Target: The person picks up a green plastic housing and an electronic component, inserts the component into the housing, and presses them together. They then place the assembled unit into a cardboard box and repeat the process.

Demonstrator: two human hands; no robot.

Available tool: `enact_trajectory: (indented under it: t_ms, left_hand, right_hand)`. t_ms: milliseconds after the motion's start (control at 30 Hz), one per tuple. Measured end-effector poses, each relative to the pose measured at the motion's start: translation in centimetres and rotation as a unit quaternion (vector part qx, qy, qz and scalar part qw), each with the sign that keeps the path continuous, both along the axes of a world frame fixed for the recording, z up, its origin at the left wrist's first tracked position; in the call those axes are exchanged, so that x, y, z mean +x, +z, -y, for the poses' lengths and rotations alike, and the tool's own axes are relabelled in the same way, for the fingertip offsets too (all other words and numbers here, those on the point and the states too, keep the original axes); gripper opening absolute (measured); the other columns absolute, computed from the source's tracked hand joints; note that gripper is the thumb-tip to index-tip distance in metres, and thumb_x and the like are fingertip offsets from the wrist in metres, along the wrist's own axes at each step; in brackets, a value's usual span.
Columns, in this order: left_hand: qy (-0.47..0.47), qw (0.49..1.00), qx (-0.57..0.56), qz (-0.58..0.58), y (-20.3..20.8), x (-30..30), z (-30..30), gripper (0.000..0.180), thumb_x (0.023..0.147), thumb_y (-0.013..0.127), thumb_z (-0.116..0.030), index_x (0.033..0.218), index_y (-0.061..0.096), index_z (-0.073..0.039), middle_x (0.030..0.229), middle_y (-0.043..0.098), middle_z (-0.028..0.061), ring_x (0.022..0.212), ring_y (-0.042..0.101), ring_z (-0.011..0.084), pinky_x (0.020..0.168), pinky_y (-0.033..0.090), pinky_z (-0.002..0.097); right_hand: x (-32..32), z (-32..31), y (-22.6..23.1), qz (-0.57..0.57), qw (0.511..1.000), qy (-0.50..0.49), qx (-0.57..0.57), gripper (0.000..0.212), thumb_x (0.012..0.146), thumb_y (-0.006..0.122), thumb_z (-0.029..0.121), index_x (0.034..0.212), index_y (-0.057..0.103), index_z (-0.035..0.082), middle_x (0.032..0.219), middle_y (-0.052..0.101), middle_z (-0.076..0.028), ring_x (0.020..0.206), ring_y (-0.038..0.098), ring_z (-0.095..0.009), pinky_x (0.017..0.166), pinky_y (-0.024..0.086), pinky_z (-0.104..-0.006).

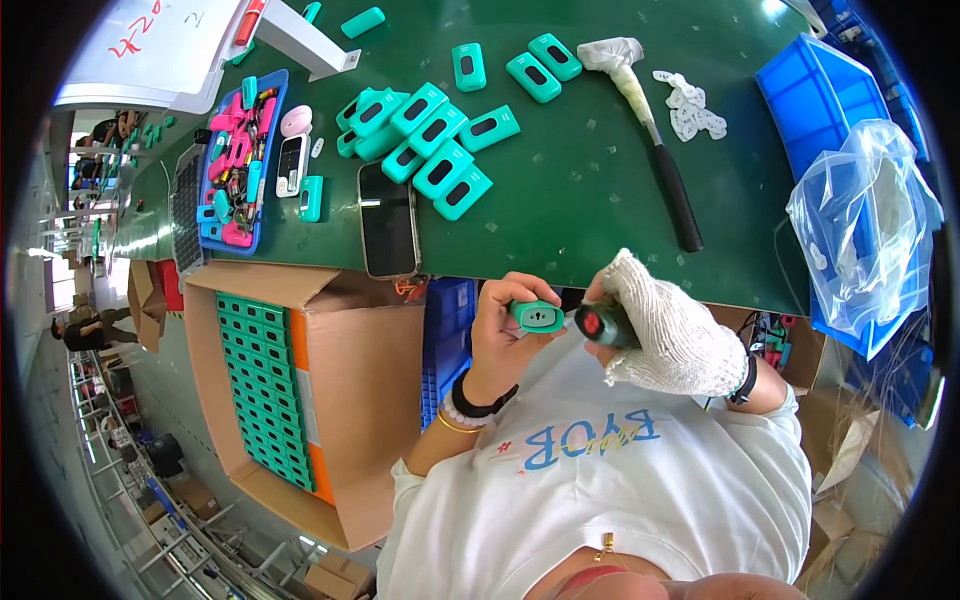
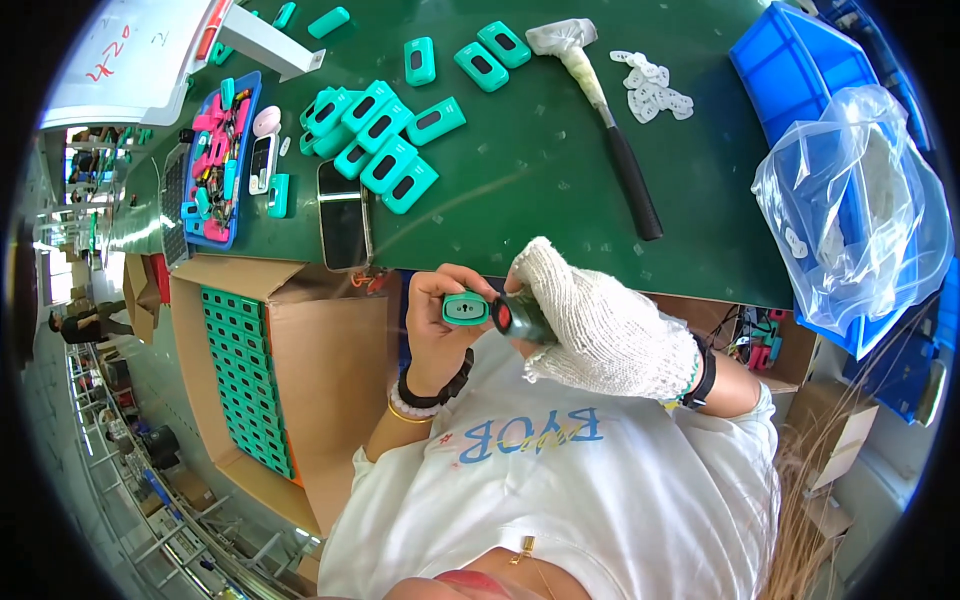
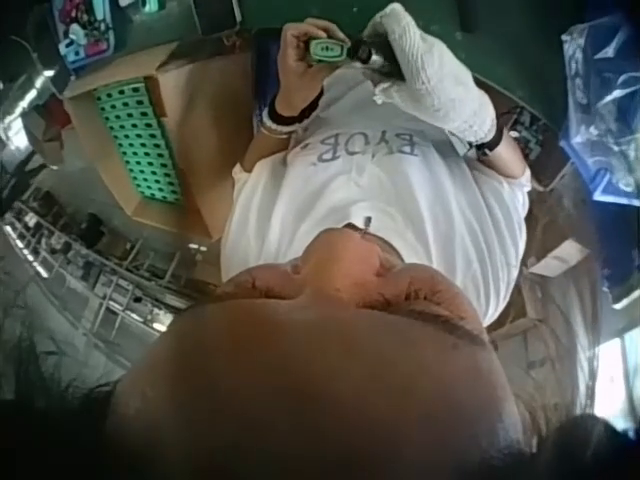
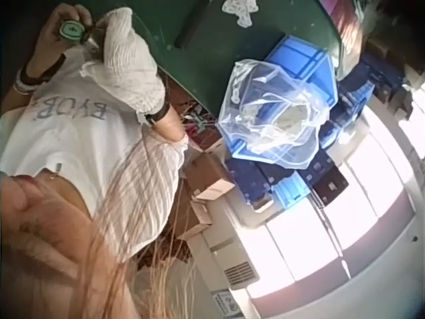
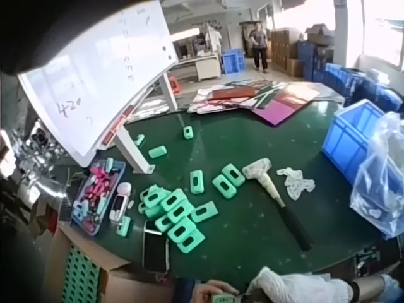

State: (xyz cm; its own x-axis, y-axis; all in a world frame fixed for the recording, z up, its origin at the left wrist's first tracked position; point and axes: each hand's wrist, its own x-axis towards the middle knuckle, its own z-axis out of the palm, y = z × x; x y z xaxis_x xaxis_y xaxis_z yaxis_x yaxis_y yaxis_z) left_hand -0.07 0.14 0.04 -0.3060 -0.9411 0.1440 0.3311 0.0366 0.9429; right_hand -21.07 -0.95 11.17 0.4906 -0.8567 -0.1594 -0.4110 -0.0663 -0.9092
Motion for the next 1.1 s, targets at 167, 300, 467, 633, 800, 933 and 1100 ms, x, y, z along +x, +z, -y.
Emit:
enact_trajectory:
  t_ms: [167,300,467,633,800,933,1100]
  left_hand:
    - [0.001,1.0,-0.004,-0.008,0.0,0.5,-0.1,0.046,0.078,0.072,0.008,0.109,0.042,-0.009,0.109,0.055,0.0167,0.099,0.061,0.0226,0.087,0.053,0.0345]
    - [-0.006,0.999,-0.029,0.014,-0.1,0.7,0.1,0.046,0.079,0.075,0.003,0.109,0.042,-0.008,0.11,0.055,0.0173,0.098,0.06,0.0221,0.085,0.053,0.0333]
    - [-0.034,0.987,-0.123,0.093,-0.2,1.1,0.3,0.048,0.076,0.072,0.011,0.111,0.044,-0.006,0.111,0.055,0.0167,0.095,0.059,0.0198,0.078,0.05,0.0288]
    - [-0.033,0.99,-0.1,0.089,-0.6,1.0,0.3,0.045,0.079,0.073,0.008,0.11,0.043,-0.006,0.11,0.055,0.0174,0.096,0.059,0.021,0.078,0.052,0.0295]
    - [-0.005,0.999,0.003,0.036,-0.2,1.2,0.2,0.046,0.073,0.077,0.008,0.107,0.048,-0.006,0.108,0.06,0.0161,0.093,0.061,0.0219,0.078,0.051,0.0323]
    - [-0.02,0.986,-0.113,0.125,0.5,1.1,1.2,0.045,0.071,0.08,0.003,0.108,0.054,-0.004,0.104,0.062,0.0152,0.089,0.064,0.0249,0.077,0.052,0.0325]
    - [-0.033,0.932,-0.227,0.279,2.8,2.0,1.8,0.045,0.071,0.081,-0.003,0.111,0.059,-0.002,0.1,0.064,0.0153,0.086,0.065,0.0288,0.074,0.053,0.0327]
  right_hand:
    - [-0.3,0.0,0.2,-0.058,0.995,0.017,-0.082,0.052,0.066,0.075,0.003,0.114,0.057,0.005,0.09,0.064,-0.012,0.081,0.065,-0.034,0.07,0.051,-0.0403]
    - [-0.5,-0.4,0.0,-0.059,0.989,0.097,-0.091,0.054,0.067,0.075,0.005,0.118,0.058,0.005,0.093,0.065,-0.013,0.082,0.066,-0.033,0.069,0.051,-0.0411]
    - [0.3,-0.8,-0.2,-0.04,0.98,0.165,-0.101,0.059,0.071,0.074,0.014,0.124,0.053,0.005,0.089,0.064,-0.016,0.079,0.066,-0.035,0.063,0.051,-0.044]
    - [0.8,-1.7,-1.1,-0.072,0.982,0.133,-0.111,0.063,0.071,0.075,0.013,0.129,0.051,0.006,0.087,0.065,-0.012,0.073,0.066,-0.033,0.06,0.051,-0.0429]
    - [0.0,-1.2,-0.4,-0.047,0.998,0.033,-0.038,0.053,0.073,0.077,0.011,0.12,0.053,0.006,0.08,0.065,-0.011,0.068,0.066,-0.034,0.06,0.051,-0.0421]
    - [0.3,-0.3,-0.2,-0.081,0.992,0.005,-0.093,0.04,0.076,0.078,0.016,0.108,0.055,0.008,0.074,0.064,-0.011,0.065,0.065,-0.035,0.057,0.05,-0.0422]
    - [-0.6,0.9,0.4,-0.158,0.979,0.089,-0.098,0.037,0.081,0.076,0.03,0.106,0.057,0.009,0.07,0.064,-0.012,0.065,0.065,-0.034,0.055,0.049,-0.0422]
